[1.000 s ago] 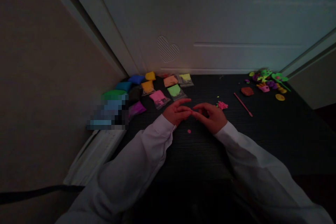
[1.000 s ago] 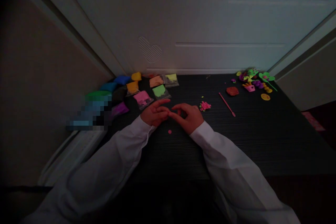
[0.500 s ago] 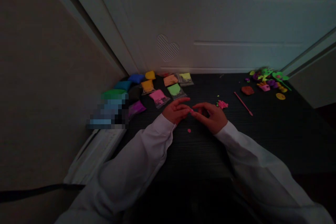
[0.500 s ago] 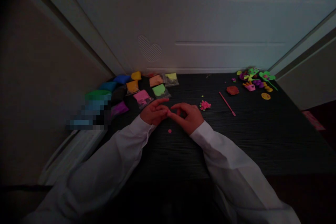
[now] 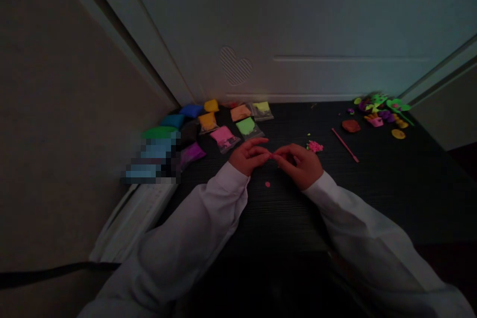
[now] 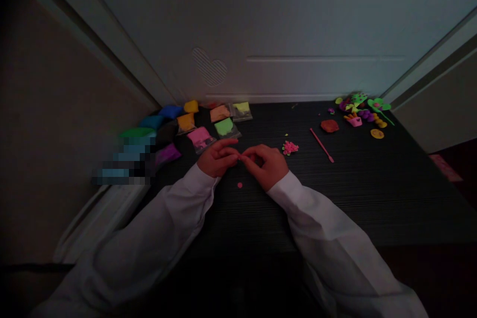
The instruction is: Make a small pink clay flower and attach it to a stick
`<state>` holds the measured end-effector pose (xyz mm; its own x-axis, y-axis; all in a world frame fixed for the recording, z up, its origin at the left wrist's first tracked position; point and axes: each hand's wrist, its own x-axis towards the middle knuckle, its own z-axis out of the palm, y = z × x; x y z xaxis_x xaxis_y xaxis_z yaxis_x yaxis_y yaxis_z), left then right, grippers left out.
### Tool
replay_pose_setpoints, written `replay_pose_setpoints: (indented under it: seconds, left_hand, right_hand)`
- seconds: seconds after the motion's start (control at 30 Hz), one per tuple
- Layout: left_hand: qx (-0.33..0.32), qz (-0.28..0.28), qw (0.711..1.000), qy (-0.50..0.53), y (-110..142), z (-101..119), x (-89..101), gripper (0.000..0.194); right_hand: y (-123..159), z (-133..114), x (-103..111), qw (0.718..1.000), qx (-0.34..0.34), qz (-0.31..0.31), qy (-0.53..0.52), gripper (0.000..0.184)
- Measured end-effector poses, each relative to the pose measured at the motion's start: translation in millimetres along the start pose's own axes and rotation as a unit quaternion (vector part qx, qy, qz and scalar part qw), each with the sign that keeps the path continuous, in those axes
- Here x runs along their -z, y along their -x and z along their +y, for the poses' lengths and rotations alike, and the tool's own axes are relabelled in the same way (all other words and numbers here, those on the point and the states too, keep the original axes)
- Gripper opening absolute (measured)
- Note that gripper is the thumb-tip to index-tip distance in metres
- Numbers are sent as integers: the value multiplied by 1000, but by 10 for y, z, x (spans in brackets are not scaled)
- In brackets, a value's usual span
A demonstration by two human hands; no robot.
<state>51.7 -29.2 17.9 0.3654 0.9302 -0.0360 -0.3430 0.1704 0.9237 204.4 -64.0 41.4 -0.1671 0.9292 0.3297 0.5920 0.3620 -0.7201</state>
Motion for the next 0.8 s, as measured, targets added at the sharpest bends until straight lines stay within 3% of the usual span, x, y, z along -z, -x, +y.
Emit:
replay_pose_setpoints:
  seconds: [0.37, 0.63, 0.8]
  left_hand:
    - [-53, -1, 997, -64, 60, 21, -65, 45]
    - [-70, 25, 995, -72, 47, 16, -58, 41]
    - [-72, 18, 995, -64, 29, -7, -36, 39]
  right_hand:
    - [7, -6, -37, 997, -29, -22, -64, 17]
    - [14, 4, -22, 993, -47, 6, -104, 20]
    - [20, -7, -31, 997, -37, -3, -69, 20]
